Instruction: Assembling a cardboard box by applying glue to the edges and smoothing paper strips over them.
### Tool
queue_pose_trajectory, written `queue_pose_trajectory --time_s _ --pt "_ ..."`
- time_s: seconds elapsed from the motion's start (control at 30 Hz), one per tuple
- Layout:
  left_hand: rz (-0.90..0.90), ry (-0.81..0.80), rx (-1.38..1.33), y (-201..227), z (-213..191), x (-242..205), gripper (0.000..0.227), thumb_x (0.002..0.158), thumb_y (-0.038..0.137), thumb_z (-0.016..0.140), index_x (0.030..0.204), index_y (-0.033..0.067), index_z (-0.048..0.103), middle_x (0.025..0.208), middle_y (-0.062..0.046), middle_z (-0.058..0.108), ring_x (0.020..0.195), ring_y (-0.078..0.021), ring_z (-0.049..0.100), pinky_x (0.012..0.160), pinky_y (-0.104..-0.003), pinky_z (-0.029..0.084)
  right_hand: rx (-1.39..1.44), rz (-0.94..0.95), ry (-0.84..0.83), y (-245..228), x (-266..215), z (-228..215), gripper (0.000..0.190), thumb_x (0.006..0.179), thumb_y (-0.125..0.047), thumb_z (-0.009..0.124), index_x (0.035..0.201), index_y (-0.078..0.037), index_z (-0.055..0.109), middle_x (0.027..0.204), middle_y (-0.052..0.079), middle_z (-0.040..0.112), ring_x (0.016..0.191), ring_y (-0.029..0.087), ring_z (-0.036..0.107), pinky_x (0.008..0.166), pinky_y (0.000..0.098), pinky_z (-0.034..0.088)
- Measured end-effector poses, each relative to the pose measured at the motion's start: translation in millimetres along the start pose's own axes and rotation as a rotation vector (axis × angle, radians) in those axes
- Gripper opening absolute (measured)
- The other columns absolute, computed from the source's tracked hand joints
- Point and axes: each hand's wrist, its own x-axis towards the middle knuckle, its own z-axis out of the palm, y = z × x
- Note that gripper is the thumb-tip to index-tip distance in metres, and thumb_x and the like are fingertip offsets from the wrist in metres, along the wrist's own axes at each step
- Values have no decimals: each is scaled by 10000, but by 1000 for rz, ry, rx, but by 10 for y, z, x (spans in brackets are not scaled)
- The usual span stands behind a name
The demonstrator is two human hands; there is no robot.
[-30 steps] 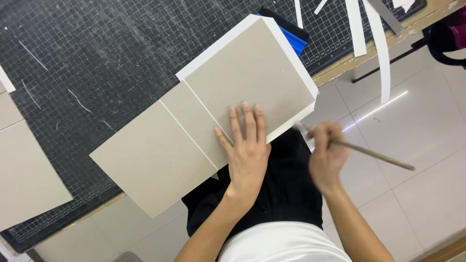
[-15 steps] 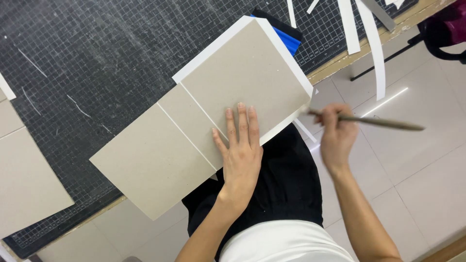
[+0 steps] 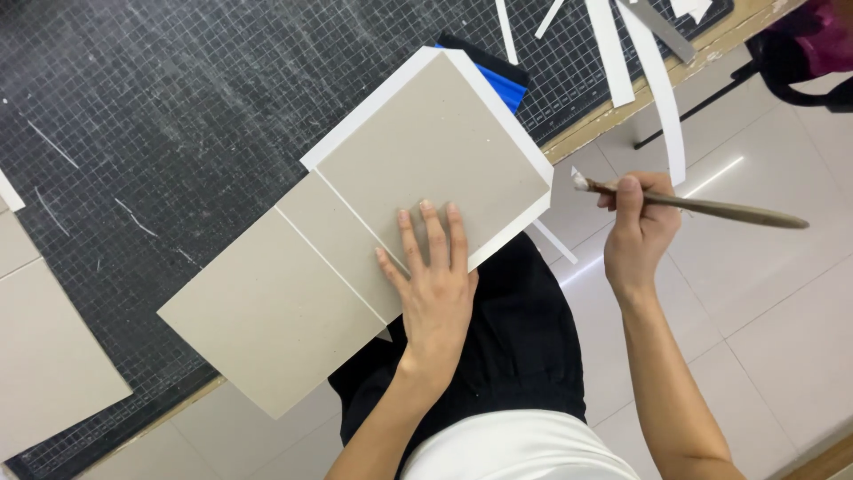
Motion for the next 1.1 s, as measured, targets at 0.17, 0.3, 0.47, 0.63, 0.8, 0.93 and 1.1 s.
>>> queue_pose_trajectory --time_s 0.17,0.3,0.47,0.63,0.8,0.93,1.1 --pt "23 -18 -14 -99 -47 -66 938 692 280 819 1512 57 419 1527 -288 382 1392 -572 339 917 -832 331 30 -1 38 -90 -13 -23 236 1143 -223 527 1010 -30 556 688 84 585 672 181 582 667 268 469" --pt "48 -68 -36 -317 -131 -226 960 672 272 828 1517 74 417 1544 -276 365 1407 -559 315 945 -820 317 89 6 91 -3 23 -41 220 1113 -227 617 1028 -29 575 712 77 584 684 157 568 644 244 435" --pt "133 -116 144 -660 -245 -377 1048 670 459 777 1567 212 294 1622 -100 287 1495 -334 286 1099 -620 365 -248 -446 9 -223 915 -377 240 1030 278 643 1035 38 618 1002 158 595 909 271 530 859 391 441" --pt "89 -161 7 -940 -102 -631 1176 597 372 780 1599 237 180 1673 -182 93 1538 -411 107 1147 -612 247 -622 -671 -144 -74 2393 -972 22 1204 171 684 1212 156 671 1096 240 589 1013 352 554 882 447 425" --pt "-59 -115 116 -1224 -27 -881 1100 597 160 671 1591 266 212 1689 -131 135 1546 -367 166 1113 -662 272 -196 -6 -361 670 3703 -1247 597 1377 -109 674 874 -233 378 904 -117 341 934 -47 390 828 155 334" --pt "-47 56 145 -1276 -144 -878 748 791 164 535 1516 288 400 1608 -76 377 1464 -313 407 1078 -580 388 -1120 -1079 -344 205 3337 -1042 581 1005 165 669 1536 -44 775 1451 158 756 1184 341 622 1108 384 469" --pt "-65 48 89 -1252 -462 -755 655 818 324 547 1467 312 462 1552 -15 444 1422 -271 439 1063 -534 392 -583 -833 -592 -550 2254 224 240 1012 -42 781 1239 19 733 1035 143 660 900 289 572 807 370 461"
